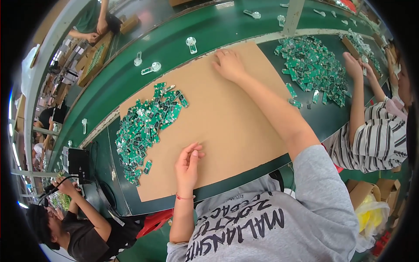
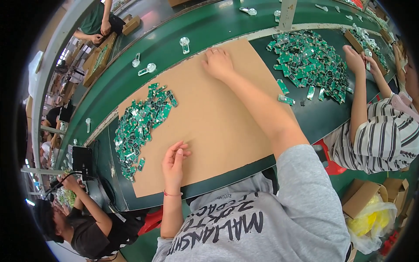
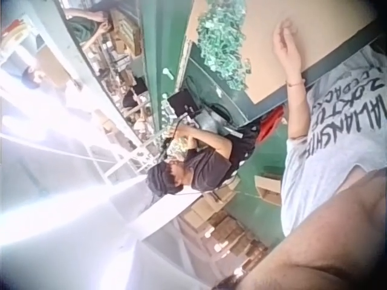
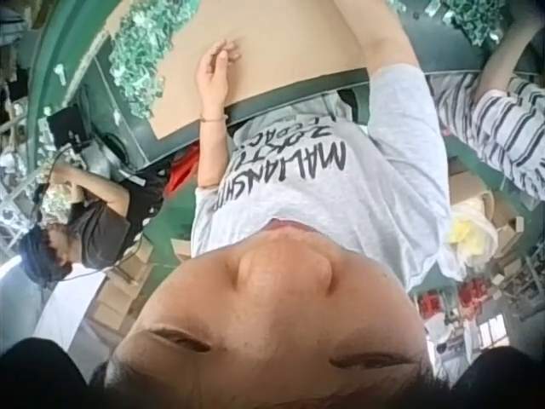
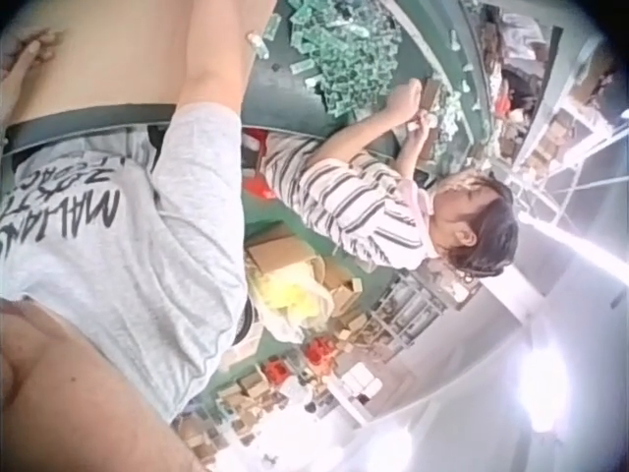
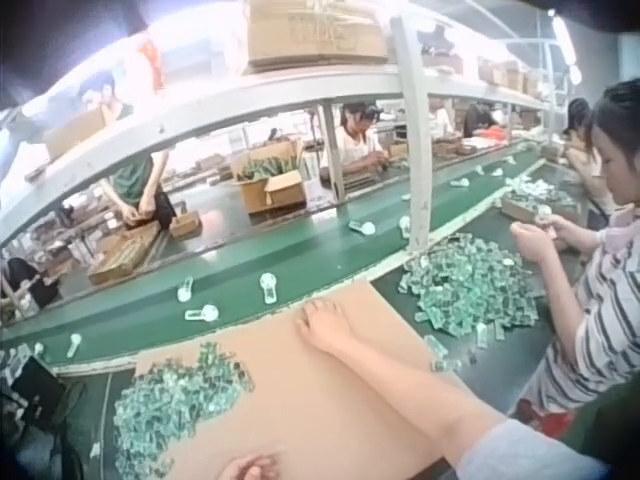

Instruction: The person assembles small electronic circuit boards into plastic housings by hand.

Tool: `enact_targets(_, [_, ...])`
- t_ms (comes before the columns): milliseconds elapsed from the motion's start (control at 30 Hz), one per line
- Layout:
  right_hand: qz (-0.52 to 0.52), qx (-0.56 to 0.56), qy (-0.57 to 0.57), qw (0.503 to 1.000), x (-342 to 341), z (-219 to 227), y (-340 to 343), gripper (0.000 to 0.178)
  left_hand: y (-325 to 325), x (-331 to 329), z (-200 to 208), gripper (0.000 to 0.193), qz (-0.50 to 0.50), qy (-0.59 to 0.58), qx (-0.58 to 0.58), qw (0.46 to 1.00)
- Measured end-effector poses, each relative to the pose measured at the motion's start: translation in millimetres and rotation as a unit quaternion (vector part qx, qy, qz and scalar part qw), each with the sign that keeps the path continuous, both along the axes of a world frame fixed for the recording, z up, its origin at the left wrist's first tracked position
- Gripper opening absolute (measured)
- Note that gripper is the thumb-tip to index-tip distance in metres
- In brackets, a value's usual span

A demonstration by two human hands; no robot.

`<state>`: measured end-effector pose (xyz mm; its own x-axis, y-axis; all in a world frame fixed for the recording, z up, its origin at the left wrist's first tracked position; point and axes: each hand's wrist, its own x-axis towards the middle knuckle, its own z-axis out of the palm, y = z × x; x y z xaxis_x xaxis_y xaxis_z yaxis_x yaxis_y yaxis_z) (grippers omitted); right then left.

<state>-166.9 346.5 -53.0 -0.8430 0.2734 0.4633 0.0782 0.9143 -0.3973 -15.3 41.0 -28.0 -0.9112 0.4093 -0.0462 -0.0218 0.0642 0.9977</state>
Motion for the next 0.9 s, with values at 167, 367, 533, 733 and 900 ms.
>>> enact_targets(167, [0.003, 0.035, 0.021, 0.999, -8, -13, 2, 0.040, -1, 3, -2, 0.024, 0.005, -0.006, -0.006, 1.000])
enact_targets(367, [-0.009, 0.069, 0.001, 0.998, -13, -10, 13, 0.034, 1, -2, -4, 0.023, -0.038, 0.029, 0.001, 0.999])
enact_targets(533, [0.022, 0.056, 0.042, 0.997, -18, -19, 15, 0.035, -2, -3, 3, 0.020, -0.034, 0.062, -0.036, 0.997])
enact_targets(733, [0.047, 0.064, 0.040, 0.996, -22, -25, 22, 0.033, -4, 2, 12, 0.019, -0.028, 0.146, -0.098, 0.984])
enact_targets(900, [0.051, 0.061, 0.024, 0.997, -17, -12, 17, 0.033, -9, 9, 95, 0.023, -0.162, 0.289, 0.038, 0.943])
